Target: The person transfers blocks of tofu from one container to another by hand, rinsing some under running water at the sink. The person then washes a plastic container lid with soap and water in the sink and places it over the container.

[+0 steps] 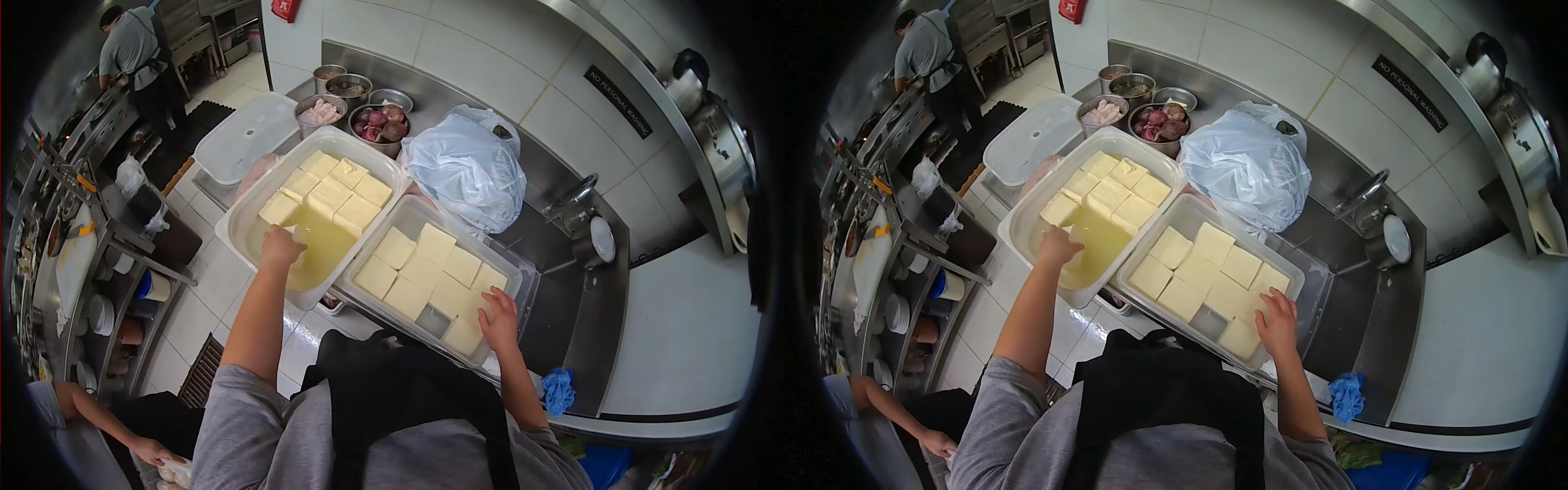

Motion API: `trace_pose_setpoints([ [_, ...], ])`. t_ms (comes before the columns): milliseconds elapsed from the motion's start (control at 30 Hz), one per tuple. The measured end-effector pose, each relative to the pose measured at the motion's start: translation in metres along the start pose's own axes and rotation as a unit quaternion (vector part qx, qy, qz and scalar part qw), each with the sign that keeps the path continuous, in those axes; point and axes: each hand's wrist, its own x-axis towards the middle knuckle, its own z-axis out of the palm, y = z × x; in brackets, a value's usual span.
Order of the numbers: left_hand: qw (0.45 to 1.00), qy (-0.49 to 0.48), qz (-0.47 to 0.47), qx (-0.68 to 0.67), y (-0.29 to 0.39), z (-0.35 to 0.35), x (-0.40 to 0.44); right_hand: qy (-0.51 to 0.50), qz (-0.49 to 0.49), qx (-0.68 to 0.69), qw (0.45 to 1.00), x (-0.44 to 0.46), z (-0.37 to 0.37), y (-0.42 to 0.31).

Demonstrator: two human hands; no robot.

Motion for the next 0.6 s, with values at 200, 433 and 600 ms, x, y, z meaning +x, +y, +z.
trace_pose_setpoints([
  [200,0.996,-0.038,0.050,-0.061,0.006,-0.012,-0.006,0.010,0.004,0.017,1.000,-0.003,0.003,0.005],
  [433,0.864,-0.211,0.152,-0.432,0.097,-0.109,-0.080,0.005,0.014,0.167,0.986,0.002,-0.010,-0.011],
  [600,0.734,-0.370,0.247,-0.514,0.228,-0.121,-0.150,-0.088,0.082,0.721,0.683,0.021,-0.034,-0.036],
])
